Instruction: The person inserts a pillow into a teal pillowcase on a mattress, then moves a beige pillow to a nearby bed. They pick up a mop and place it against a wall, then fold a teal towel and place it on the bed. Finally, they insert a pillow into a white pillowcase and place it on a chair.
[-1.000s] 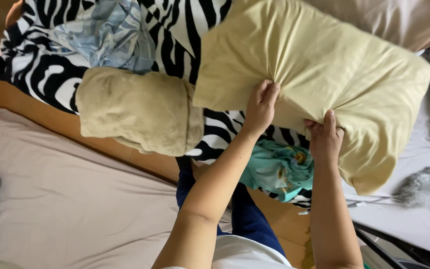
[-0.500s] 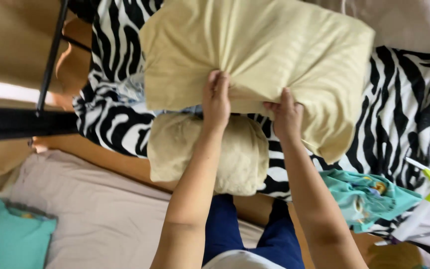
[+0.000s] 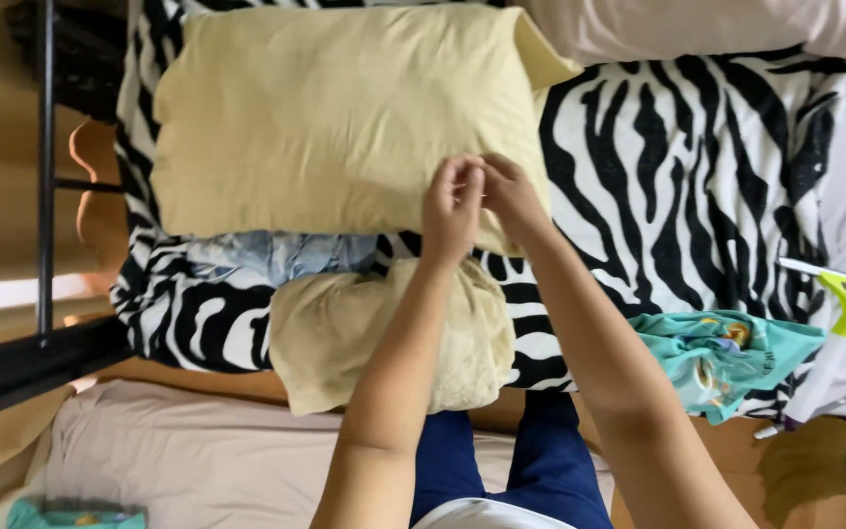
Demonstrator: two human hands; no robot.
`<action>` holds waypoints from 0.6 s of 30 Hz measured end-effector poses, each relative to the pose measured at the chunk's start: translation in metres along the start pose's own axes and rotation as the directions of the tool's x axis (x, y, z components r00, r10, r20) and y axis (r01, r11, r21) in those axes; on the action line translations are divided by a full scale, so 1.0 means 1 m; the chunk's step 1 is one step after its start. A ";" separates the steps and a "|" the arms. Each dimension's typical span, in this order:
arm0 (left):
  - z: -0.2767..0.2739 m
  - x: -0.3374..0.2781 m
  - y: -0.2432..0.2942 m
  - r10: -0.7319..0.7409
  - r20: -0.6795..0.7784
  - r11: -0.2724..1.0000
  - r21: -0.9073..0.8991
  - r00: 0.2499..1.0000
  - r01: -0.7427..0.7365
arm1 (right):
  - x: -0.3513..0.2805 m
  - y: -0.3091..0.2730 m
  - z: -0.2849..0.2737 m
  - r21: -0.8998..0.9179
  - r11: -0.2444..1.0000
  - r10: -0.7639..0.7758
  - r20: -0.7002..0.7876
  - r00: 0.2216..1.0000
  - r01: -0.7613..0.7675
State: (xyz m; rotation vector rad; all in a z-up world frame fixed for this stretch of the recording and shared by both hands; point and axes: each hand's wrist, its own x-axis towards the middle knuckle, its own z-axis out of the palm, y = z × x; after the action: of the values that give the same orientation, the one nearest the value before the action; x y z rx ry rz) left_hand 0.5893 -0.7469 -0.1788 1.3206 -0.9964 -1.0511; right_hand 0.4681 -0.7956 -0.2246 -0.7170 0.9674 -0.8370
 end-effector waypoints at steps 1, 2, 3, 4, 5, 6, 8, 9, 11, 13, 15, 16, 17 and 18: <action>0.017 -0.005 0.000 -0.001 0.013 1.000 -0.003 1.000 0.001 | -0.009 -0.013 -0.021 0.003 1.000 -0.005 -0.012 1.000 0.005; 0.033 -0.012 0.000 0.072 0.028 0.994 0.085 0.997 -0.074 | -0.018 -0.026 -0.042 0.017 1.000 0.021 -0.113 0.993 -0.019; 0.049 -0.018 -0.001 0.143 0.050 0.974 0.169 0.988 -0.150 | -0.026 -0.038 -0.063 0.033 0.999 0.047 -0.212 0.976 -0.041; 0.061 -0.020 -0.003 0.142 0.049 0.975 0.168 0.989 -0.149 | -0.030 -0.038 -0.090 0.032 0.999 0.047 -0.213 0.976 -0.041; 0.074 -0.022 -0.006 0.102 0.062 0.977 0.183 0.993 -0.111 | -0.033 -0.038 -0.119 0.113 0.993 0.068 -0.285 0.956 -0.036; 0.086 -0.026 -0.008 0.057 0.079 0.977 0.200 0.995 -0.071 | -0.039 -0.037 -0.147 0.197 0.980 0.096 -0.357 0.929 -0.026; 0.112 -0.022 -0.027 -0.022 0.107 0.994 0.105 0.994 0.011 | -0.045 -0.042 -0.187 0.222 0.975 0.102 -0.393 0.914 -0.013; 0.125 -0.020 -0.036 -0.094 0.137 0.996 0.010 0.986 0.094 | -0.048 -0.045 -0.207 0.243 0.970 0.104 -0.423 0.900 0.002; 0.155 -0.014 -0.034 -0.169 0.148 0.986 0.026 0.974 0.167 | -0.047 -0.048 -0.243 0.276 0.961 0.124 -0.429 0.895 -0.001; 0.189 -0.011 -0.035 -0.248 0.151 0.969 0.044 0.957 0.244 | -0.047 -0.055 -0.275 0.306 0.952 0.150 -0.430 0.890 -0.013; 0.225 -0.003 -0.041 -0.211 0.186 0.971 -0.069 0.960 0.227 | -0.045 -0.068 -0.300 0.315 0.949 0.162 -0.402 0.901 -0.030; 0.242 0.000 -0.040 -0.211 0.193 0.971 -0.071 0.958 0.228 | -0.041 -0.074 -0.315 0.315 0.949 0.160 -0.408 0.899 -0.026; 0.258 0.003 -0.039 -0.230 0.210 0.965 -0.078 0.950 0.251 | -0.038 -0.081 -0.330 0.333 0.943 0.168 -0.399 0.902 -0.028; 0.273 0.006 -0.038 -0.249 0.228 0.958 -0.084 0.941 0.274 | -0.034 -0.087 -0.343 0.352 0.936 0.176 -0.389 0.904 -0.031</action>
State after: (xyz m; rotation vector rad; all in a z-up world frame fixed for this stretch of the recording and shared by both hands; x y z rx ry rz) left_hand 0.3250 -0.8197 -0.2121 1.2874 -0.9179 -1.4592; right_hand 0.1220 -0.8608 -0.2756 -0.1840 1.1906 -1.0521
